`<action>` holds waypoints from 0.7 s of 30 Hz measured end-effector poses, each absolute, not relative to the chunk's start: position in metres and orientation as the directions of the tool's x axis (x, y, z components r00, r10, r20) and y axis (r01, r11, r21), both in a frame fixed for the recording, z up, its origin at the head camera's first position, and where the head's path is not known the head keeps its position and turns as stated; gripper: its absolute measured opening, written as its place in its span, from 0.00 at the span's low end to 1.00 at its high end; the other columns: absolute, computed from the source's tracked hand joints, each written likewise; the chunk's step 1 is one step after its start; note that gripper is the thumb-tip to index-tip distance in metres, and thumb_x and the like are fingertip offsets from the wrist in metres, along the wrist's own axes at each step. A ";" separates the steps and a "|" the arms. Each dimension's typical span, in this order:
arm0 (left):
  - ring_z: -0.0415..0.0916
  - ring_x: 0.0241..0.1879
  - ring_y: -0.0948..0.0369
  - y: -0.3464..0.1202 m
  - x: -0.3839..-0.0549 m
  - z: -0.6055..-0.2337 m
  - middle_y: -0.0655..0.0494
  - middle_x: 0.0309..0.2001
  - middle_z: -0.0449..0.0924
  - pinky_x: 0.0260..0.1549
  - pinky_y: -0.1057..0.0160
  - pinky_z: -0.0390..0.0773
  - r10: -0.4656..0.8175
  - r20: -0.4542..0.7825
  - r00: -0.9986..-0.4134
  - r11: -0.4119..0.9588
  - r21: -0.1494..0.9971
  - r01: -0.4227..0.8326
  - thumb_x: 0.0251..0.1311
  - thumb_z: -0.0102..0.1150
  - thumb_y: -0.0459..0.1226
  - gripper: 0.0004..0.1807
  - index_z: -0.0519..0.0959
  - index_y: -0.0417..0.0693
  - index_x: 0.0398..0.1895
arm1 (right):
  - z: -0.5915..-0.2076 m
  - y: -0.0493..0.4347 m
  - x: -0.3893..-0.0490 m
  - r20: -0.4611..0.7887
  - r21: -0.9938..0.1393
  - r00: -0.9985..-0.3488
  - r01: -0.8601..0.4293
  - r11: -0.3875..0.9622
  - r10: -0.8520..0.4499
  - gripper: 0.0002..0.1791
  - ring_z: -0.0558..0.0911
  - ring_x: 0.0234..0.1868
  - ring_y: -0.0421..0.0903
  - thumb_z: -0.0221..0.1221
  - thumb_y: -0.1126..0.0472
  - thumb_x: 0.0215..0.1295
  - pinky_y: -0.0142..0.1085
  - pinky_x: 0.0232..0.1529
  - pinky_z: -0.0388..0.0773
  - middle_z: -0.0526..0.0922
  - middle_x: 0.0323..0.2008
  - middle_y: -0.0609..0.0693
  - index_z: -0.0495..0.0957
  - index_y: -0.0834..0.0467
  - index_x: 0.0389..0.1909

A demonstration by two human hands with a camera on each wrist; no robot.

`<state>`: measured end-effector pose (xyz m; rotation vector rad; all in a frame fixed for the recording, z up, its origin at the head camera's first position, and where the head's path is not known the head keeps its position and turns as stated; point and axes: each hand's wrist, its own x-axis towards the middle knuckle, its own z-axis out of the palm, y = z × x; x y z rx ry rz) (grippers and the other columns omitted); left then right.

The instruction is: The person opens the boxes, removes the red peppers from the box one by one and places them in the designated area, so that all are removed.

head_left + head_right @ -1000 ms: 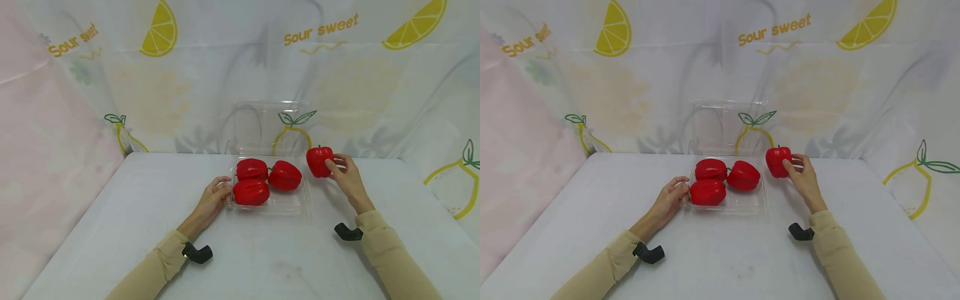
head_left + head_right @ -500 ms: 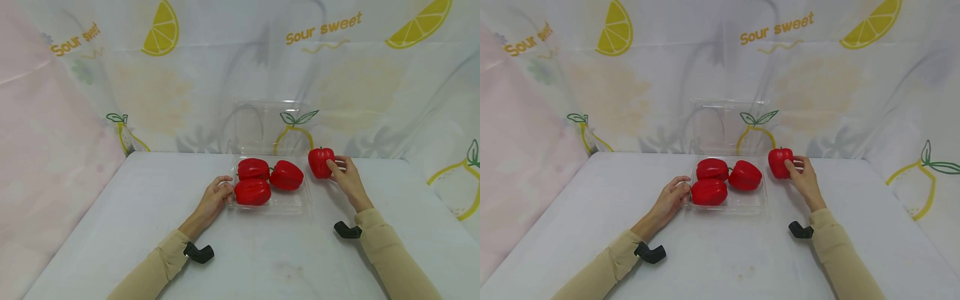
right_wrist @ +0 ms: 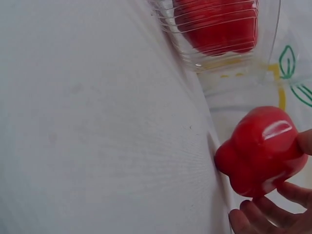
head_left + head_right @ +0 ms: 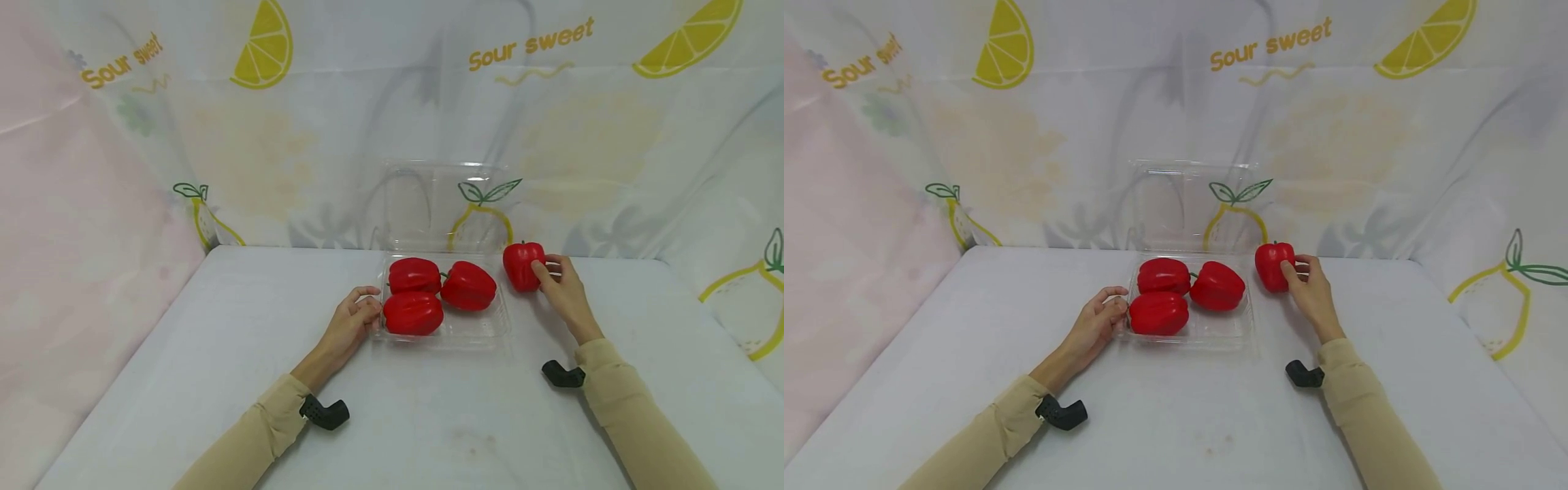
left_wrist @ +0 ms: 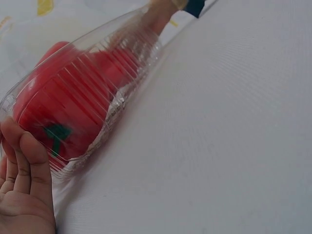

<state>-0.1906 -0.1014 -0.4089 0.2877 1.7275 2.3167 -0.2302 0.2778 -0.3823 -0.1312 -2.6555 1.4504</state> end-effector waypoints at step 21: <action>0.68 0.24 0.66 -0.101 -0.193 -0.411 0.62 0.26 0.73 0.29 0.74 0.72 0.301 0.019 -0.954 -0.257 0.964 -0.062 0.65 0.45 0.30 0.17 0.60 0.40 0.56 | -0.390 0.290 -0.232 -0.032 -0.775 -0.997 0.065 0.628 0.064 0.43 0.62 0.65 0.65 0.38 0.37 0.69 0.58 0.65 0.58 0.60 0.65 0.69 0.50 0.68 0.70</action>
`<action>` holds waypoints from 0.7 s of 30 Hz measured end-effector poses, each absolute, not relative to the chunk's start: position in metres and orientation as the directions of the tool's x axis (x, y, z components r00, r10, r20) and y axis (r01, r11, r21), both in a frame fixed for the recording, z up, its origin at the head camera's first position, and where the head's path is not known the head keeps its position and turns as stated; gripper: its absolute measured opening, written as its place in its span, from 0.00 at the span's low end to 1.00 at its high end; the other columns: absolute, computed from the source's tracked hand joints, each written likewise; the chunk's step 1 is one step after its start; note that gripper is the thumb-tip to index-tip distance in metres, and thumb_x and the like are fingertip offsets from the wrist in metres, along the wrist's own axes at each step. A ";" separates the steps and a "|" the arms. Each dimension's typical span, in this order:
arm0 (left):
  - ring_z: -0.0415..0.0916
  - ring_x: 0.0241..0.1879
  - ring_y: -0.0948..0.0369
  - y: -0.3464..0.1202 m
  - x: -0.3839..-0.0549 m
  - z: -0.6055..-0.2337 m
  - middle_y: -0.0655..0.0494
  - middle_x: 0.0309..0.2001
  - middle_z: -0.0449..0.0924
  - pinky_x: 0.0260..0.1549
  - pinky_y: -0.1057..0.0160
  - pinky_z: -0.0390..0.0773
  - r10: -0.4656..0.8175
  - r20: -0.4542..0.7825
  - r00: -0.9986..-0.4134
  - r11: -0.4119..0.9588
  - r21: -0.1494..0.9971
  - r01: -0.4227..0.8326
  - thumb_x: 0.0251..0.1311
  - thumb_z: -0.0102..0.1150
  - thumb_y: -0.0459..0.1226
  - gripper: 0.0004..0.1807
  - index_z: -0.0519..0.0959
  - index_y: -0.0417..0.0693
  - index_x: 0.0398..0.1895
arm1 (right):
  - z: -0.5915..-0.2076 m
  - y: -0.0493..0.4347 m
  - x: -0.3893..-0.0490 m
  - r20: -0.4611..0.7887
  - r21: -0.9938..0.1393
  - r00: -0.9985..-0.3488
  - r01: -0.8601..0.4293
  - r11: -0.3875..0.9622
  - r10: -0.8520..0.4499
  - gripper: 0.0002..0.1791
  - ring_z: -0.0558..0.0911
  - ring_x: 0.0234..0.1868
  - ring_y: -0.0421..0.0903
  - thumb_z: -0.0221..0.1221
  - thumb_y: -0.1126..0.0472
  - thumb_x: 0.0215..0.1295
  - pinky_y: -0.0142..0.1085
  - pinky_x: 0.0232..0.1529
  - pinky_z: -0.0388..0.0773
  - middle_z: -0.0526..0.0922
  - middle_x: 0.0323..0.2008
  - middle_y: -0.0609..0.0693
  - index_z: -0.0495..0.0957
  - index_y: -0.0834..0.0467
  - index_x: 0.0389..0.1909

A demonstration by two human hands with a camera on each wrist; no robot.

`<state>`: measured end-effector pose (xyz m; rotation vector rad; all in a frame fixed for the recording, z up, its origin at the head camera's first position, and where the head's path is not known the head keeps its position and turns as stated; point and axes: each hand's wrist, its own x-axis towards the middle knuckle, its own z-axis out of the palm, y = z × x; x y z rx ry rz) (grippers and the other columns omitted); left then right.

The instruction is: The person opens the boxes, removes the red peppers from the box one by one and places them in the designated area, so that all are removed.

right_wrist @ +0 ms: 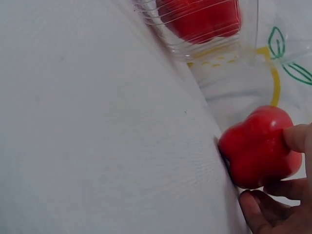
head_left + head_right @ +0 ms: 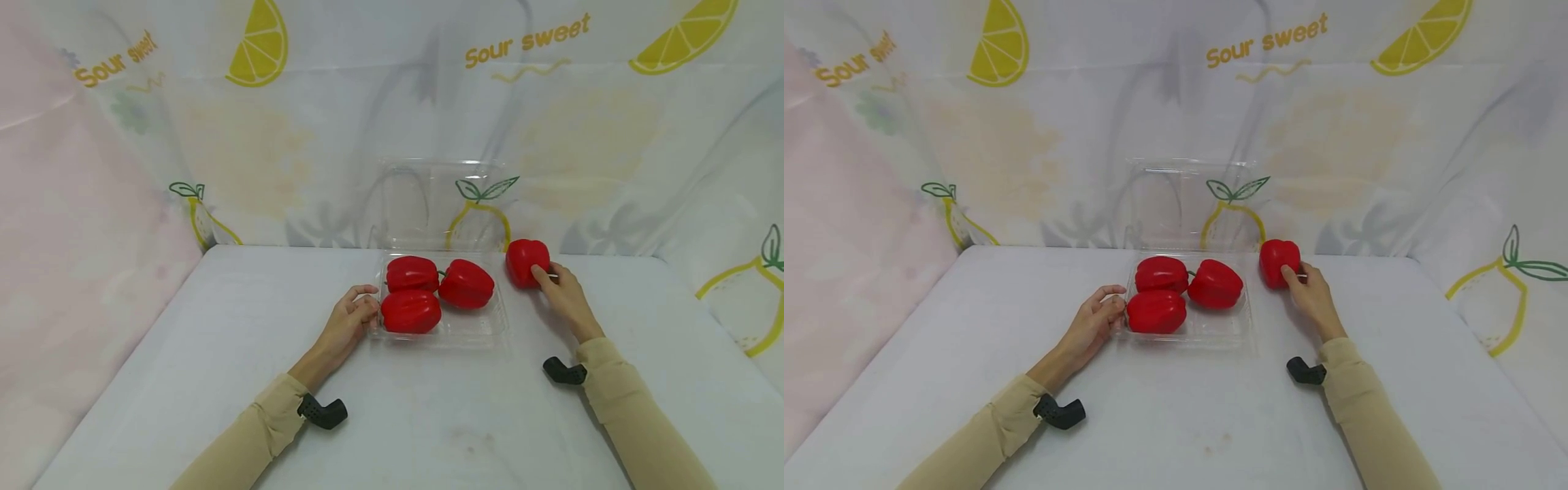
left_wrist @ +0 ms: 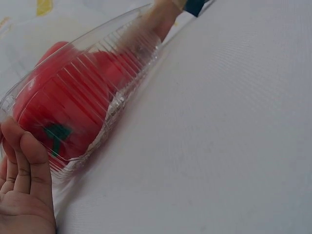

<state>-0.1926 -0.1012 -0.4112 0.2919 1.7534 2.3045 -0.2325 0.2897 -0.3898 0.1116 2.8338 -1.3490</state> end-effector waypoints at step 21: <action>0.71 0.20 0.67 -0.101 -0.192 -0.413 0.64 0.27 0.73 0.26 0.73 0.74 0.364 0.038 -0.931 -0.264 0.962 -0.064 0.65 0.45 0.30 0.15 0.58 0.44 0.53 | -0.399 0.295 -0.222 0.063 -0.805 -0.994 0.000 0.593 0.086 0.41 0.68 0.63 0.63 0.41 0.38 0.69 0.56 0.64 0.62 0.62 0.65 0.67 0.50 0.64 0.71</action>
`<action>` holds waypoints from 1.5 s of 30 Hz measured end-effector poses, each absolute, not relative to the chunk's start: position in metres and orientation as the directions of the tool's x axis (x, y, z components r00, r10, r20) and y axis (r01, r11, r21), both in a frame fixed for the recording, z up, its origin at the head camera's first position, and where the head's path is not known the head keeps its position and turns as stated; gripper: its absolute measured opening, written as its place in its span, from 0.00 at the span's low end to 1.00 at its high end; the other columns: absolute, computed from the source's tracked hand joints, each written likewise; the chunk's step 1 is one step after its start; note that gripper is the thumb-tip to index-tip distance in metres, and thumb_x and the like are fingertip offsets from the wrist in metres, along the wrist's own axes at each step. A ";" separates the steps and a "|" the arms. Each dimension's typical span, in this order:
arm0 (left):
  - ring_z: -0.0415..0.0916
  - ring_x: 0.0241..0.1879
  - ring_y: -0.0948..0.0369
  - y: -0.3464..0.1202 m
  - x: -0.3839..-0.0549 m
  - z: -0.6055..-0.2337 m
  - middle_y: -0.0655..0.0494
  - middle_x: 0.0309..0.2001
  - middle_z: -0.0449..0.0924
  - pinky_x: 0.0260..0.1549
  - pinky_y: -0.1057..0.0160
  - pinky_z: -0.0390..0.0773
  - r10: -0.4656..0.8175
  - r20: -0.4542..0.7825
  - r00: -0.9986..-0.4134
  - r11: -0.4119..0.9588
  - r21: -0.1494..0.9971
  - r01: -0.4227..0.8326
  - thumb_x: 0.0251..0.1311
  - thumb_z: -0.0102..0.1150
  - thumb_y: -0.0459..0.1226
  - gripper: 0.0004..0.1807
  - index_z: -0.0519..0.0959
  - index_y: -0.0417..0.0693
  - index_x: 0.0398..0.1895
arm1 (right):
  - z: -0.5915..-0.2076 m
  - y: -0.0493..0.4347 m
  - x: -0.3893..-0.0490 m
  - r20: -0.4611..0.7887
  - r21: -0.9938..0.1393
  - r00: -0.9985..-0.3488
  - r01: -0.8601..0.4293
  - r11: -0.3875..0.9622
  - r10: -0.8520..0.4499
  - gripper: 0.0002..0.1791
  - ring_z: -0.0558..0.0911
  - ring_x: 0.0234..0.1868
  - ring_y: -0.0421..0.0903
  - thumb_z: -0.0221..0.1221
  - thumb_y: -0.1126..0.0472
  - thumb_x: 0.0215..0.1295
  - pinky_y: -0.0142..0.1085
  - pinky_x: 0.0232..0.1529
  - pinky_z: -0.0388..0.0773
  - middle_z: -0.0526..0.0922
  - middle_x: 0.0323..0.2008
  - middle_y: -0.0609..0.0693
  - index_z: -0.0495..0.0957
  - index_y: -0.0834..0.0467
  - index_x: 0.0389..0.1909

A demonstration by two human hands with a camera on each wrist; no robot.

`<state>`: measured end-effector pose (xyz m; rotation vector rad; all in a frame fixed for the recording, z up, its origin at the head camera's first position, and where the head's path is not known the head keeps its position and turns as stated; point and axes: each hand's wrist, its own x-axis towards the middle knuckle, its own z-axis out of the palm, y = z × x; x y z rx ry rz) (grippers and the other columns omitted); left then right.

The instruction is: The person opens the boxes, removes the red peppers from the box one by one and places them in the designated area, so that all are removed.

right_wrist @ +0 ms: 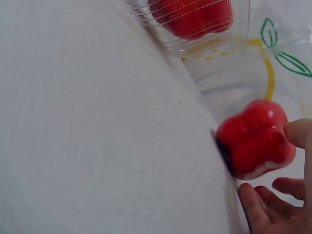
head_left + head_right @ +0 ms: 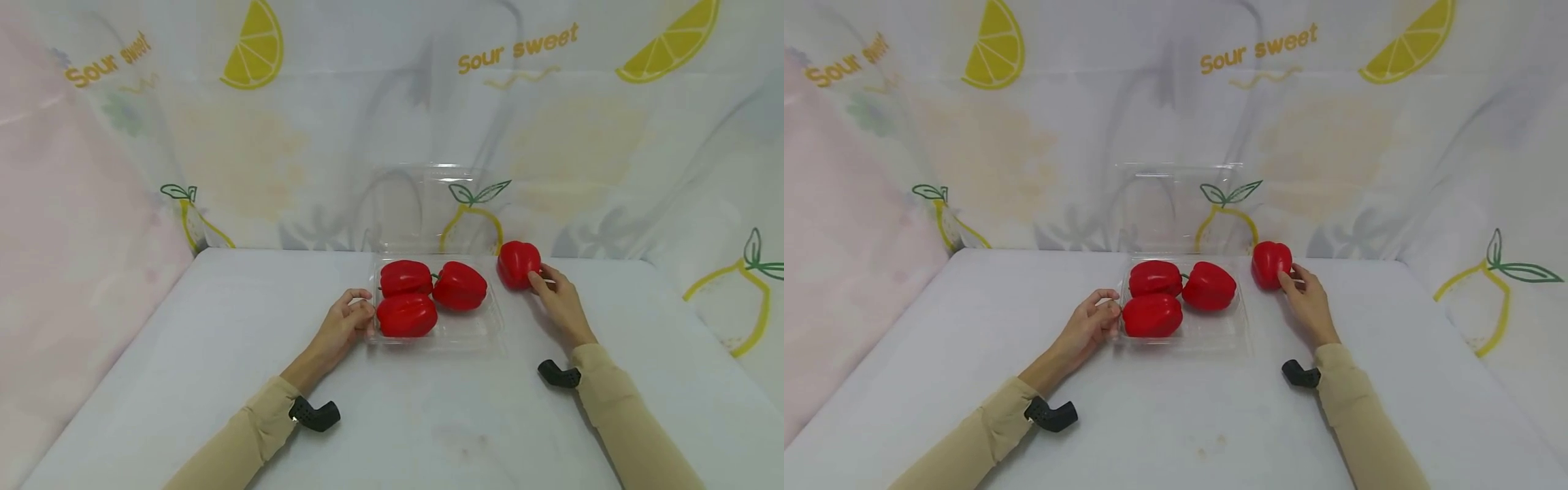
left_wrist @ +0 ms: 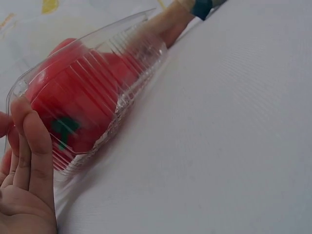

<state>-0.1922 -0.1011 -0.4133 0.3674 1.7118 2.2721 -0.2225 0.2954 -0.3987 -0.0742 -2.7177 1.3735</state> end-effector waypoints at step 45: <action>0.70 0.20 0.67 -0.102 -0.196 -0.412 0.63 0.27 0.73 0.25 0.73 0.73 0.347 0.035 -0.937 -0.232 0.971 -0.050 0.64 0.44 0.29 0.15 0.59 0.44 0.52 | -0.378 0.220 -0.209 0.309 -0.643 -0.861 -0.502 0.578 -0.403 0.35 0.59 0.69 0.49 0.66 0.54 0.55 0.59 0.59 0.68 0.60 0.68 0.53 0.63 0.48 0.64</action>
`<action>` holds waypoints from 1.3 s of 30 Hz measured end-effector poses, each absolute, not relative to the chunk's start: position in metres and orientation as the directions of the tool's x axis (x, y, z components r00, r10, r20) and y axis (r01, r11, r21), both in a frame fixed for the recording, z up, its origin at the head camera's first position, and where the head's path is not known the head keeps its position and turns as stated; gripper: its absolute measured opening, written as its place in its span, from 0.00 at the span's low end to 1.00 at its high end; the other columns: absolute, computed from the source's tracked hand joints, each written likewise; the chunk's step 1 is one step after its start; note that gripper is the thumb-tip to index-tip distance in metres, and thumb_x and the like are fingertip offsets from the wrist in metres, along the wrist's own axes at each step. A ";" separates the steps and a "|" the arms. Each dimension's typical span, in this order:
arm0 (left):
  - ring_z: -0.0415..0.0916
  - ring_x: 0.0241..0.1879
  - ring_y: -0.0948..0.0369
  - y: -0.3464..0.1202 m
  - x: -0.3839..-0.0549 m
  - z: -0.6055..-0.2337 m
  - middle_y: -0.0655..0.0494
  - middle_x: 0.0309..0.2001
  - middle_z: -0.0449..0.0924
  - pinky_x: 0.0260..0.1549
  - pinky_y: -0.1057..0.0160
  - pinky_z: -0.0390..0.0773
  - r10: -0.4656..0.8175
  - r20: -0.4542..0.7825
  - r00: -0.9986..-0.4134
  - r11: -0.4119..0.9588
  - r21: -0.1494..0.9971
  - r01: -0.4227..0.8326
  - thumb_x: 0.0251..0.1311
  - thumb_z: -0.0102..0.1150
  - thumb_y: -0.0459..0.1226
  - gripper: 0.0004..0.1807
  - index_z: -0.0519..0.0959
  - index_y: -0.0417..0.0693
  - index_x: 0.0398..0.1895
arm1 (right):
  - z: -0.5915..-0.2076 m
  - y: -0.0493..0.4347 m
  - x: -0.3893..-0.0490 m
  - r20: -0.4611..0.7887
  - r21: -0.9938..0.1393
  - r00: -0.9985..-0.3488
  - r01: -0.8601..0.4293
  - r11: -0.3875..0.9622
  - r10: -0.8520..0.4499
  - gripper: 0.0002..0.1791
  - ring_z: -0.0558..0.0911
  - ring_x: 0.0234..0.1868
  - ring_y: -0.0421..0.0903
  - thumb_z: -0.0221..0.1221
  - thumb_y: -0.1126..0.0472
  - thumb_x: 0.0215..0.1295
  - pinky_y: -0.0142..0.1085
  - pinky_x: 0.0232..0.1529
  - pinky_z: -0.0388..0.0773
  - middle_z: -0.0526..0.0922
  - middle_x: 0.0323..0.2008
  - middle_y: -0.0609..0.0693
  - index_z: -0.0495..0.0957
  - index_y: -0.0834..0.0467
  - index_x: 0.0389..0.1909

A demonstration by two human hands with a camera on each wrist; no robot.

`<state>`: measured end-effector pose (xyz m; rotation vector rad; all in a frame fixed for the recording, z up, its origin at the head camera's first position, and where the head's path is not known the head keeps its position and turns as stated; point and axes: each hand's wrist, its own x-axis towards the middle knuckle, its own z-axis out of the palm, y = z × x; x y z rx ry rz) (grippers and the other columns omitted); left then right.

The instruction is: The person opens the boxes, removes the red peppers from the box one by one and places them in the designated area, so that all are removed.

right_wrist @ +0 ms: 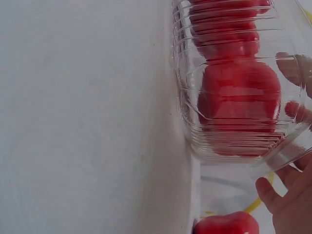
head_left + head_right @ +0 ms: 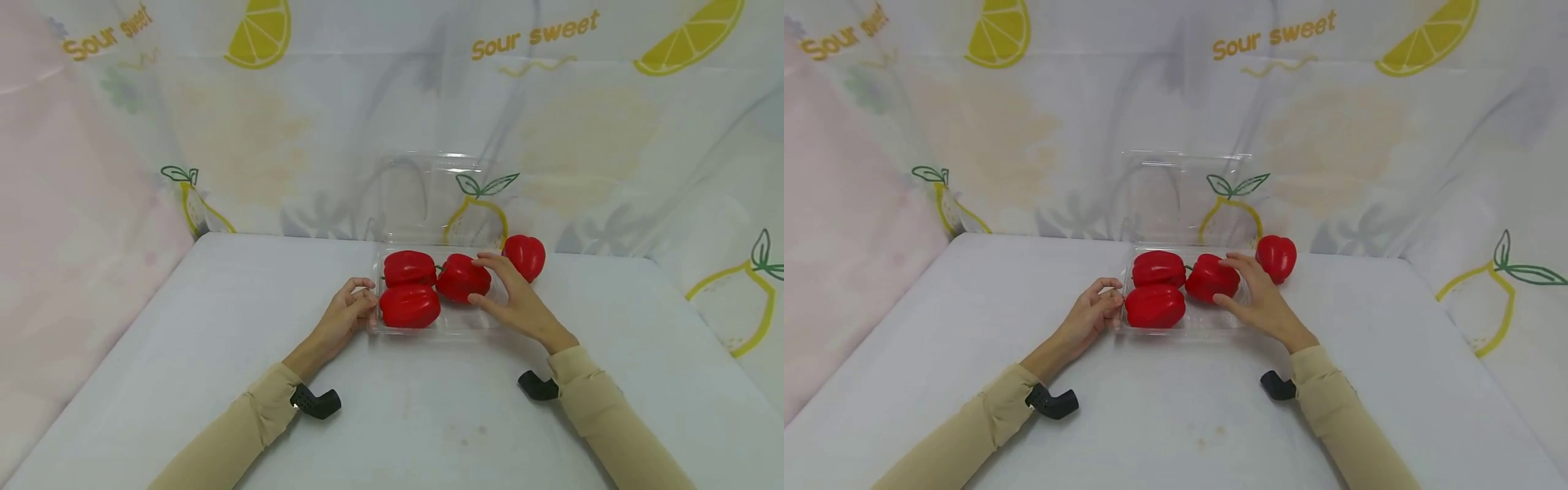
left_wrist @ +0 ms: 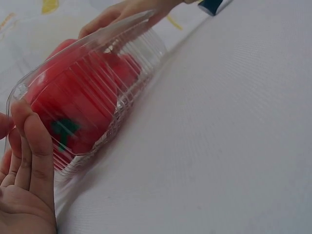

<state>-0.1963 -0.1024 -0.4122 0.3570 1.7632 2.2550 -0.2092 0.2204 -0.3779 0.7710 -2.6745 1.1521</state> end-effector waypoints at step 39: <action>0.70 0.21 0.67 -0.101 -0.196 -0.413 0.63 0.26 0.72 0.25 0.72 0.73 0.331 0.028 -0.943 -0.219 0.975 -0.047 0.66 0.45 0.31 0.14 0.59 0.45 0.52 | -0.375 0.216 -0.213 0.361 -0.473 -0.803 -0.596 0.649 -0.474 0.28 0.69 0.62 0.51 0.65 0.61 0.57 0.51 0.57 0.73 0.71 0.60 0.53 0.68 0.54 0.59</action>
